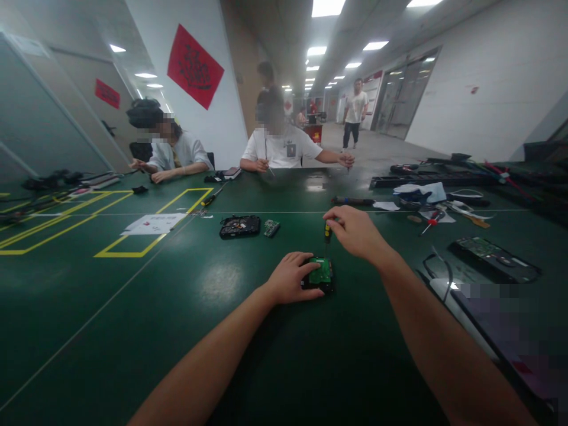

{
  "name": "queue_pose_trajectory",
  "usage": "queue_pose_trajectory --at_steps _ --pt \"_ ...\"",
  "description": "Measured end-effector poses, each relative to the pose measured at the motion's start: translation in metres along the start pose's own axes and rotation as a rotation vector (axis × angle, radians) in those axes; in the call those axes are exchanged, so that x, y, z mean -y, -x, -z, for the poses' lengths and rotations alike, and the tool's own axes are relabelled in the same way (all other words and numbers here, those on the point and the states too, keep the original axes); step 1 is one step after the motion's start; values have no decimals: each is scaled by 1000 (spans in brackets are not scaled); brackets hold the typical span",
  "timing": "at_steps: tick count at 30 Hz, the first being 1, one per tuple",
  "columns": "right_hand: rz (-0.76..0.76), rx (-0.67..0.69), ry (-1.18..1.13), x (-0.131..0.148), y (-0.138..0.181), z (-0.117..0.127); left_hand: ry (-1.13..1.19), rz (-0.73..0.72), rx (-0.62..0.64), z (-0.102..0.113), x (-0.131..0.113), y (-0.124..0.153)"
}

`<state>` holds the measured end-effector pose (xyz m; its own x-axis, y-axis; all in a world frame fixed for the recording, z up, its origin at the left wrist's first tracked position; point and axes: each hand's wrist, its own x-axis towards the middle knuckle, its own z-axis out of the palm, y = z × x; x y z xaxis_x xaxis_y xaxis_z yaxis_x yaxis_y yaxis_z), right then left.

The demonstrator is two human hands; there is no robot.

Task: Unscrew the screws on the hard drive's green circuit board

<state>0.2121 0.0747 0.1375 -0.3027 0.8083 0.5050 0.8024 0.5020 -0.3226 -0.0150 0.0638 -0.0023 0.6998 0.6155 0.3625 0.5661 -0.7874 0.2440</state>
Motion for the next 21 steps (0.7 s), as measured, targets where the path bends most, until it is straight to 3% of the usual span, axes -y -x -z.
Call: queue_pose_trajectory --at_steps 9,16,21 --pt "-76 -32 123 1 1 -3 6 20 -8 -1 0 1" --pt "48 51 -2 3 2 3 8 18 1 -1 1 1" --pt "40 88 51 5 2 6 4 24 5 1 0 1"
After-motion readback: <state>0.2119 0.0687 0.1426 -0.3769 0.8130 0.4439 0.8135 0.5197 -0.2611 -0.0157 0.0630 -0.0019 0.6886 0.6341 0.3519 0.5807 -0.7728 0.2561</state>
